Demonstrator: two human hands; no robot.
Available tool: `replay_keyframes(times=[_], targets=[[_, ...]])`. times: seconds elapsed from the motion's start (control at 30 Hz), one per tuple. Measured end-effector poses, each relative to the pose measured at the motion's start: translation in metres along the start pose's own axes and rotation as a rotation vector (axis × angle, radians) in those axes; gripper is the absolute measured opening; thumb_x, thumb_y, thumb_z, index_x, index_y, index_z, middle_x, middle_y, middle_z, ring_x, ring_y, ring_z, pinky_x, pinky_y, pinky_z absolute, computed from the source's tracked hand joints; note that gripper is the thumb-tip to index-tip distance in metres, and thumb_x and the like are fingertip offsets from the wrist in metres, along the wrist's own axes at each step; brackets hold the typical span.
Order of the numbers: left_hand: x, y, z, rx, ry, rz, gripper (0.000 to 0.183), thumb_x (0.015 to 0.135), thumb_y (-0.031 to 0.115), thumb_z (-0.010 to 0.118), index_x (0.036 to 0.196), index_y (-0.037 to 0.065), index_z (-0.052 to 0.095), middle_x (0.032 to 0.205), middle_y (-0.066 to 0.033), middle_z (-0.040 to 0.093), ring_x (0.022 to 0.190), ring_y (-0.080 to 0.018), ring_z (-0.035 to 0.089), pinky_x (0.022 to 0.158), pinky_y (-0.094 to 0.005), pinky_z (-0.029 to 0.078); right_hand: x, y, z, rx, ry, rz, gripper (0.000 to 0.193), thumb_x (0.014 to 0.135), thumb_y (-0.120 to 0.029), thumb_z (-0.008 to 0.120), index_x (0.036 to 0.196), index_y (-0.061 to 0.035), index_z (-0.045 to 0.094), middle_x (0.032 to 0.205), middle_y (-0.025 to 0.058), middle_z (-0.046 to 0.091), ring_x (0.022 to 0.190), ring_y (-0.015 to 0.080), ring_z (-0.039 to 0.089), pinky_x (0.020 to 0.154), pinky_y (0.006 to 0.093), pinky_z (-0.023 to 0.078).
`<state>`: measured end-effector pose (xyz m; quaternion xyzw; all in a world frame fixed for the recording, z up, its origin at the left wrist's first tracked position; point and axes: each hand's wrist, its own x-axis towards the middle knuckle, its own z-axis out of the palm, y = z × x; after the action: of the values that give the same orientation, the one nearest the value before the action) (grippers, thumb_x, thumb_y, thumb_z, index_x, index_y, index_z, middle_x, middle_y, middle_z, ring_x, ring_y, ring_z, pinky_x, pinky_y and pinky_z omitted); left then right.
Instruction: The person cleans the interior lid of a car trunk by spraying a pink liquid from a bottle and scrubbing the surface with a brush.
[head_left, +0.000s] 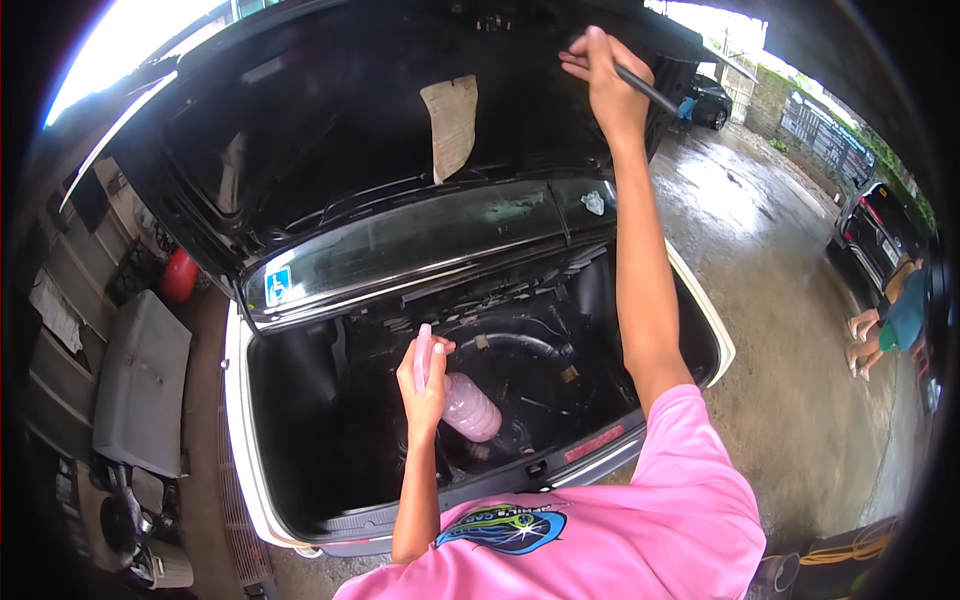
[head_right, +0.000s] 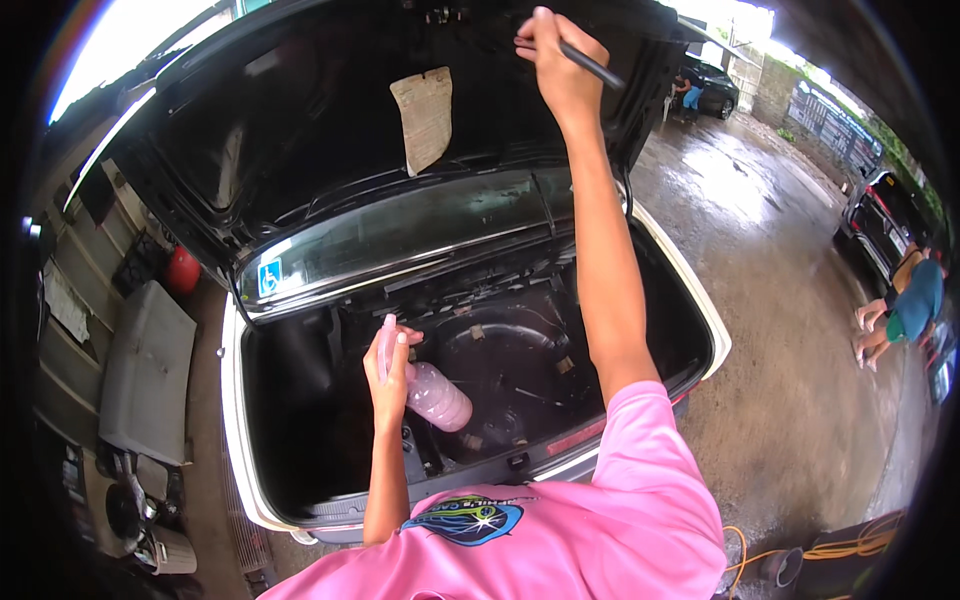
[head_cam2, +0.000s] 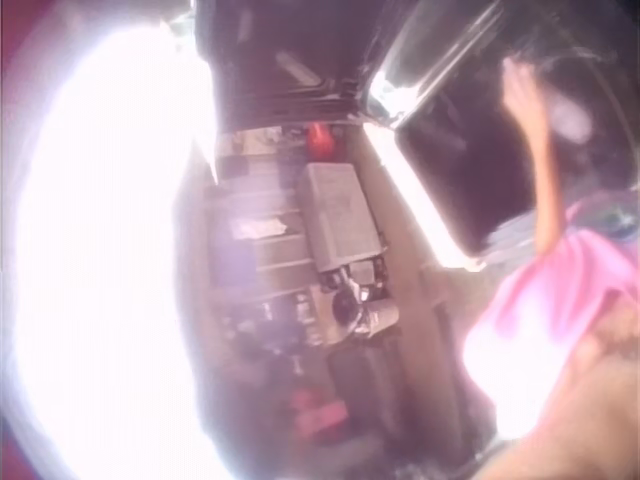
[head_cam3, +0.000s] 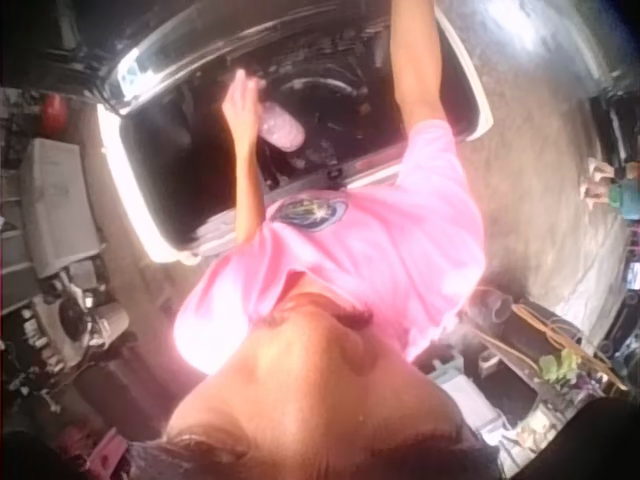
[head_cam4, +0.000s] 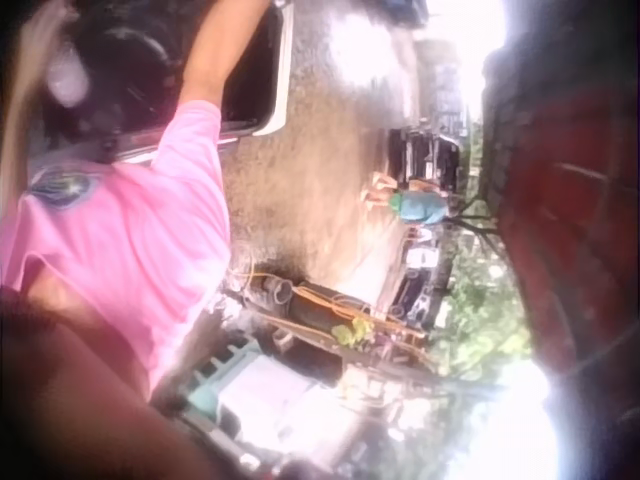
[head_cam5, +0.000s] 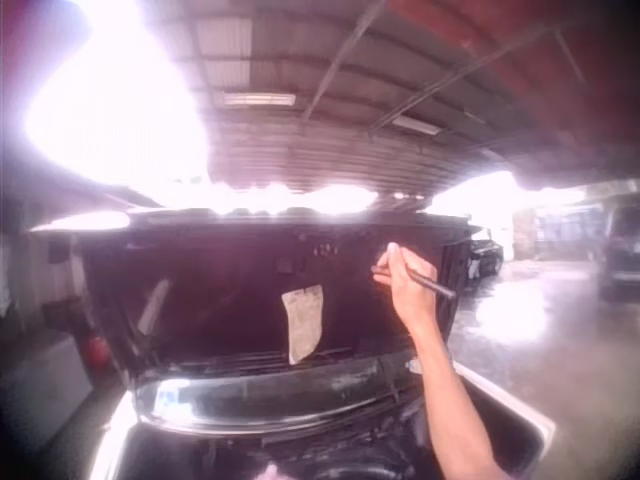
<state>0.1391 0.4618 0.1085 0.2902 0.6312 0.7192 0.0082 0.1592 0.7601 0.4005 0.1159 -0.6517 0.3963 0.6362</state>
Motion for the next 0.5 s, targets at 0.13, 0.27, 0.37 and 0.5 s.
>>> replay_keyframes(times=[0.13,0.27,0.37,0.5], targets=[[-0.002,-0.010,0.000,-0.027,0.020,0.029,0.029,0.099,0.027,0.058,0.099,-0.001,0.065,0.091,-0.0104,0.071,0.086,-0.0148,0.065,0.075,-0.0288,0.047,-0.012,-0.006,0.012,0.113,0.007,-0.126,0.038,0.105,-0.024,0.050,0.090,0.0079,0.063,0.084,0.0121,0.065,0.089,0.0302,0.073,0.077,0.0354,0.062],[-0.002,-0.002,0.000,0.001,-0.019,-0.031,0.030,0.099,0.027,0.058,0.099,-0.002,0.065,0.091,-0.0102,0.071,0.081,-0.0139,0.063,0.074,-0.0288,0.047,-0.009,0.017,0.000,0.033,0.024,-0.047,0.034,0.102,-0.017,0.053,0.086,0.0093,0.067,0.080,0.0116,0.069,0.079,0.0206,0.072,0.072,0.0319,0.063],[-0.002,-0.011,-0.001,-0.035,0.031,0.035,0.029,0.099,0.024,0.058,0.099,-0.004,0.065,0.089,-0.0099,0.069,0.086,-0.0146,0.065,0.078,-0.0293,0.049,-0.018,0.002,0.015,0.081,0.077,-0.086,0.034,0.102,-0.017,0.054,0.084,0.0098,0.066,0.079,0.0115,0.069,0.076,0.0198,0.072,0.072,0.0315,0.062],[0.002,-0.011,-0.004,-0.011,0.015,-0.001,0.027,0.099,0.021,0.059,0.099,-0.006,0.065,0.089,-0.0099,0.069,0.087,-0.0141,0.065,0.079,-0.0289,0.049,-0.004,0.014,0.006,-0.136,0.058,-0.055,0.035,0.102,-0.018,0.053,0.085,0.0096,0.067,0.077,0.0111,0.068,0.075,0.0201,0.072,0.070,0.0315,0.062]])
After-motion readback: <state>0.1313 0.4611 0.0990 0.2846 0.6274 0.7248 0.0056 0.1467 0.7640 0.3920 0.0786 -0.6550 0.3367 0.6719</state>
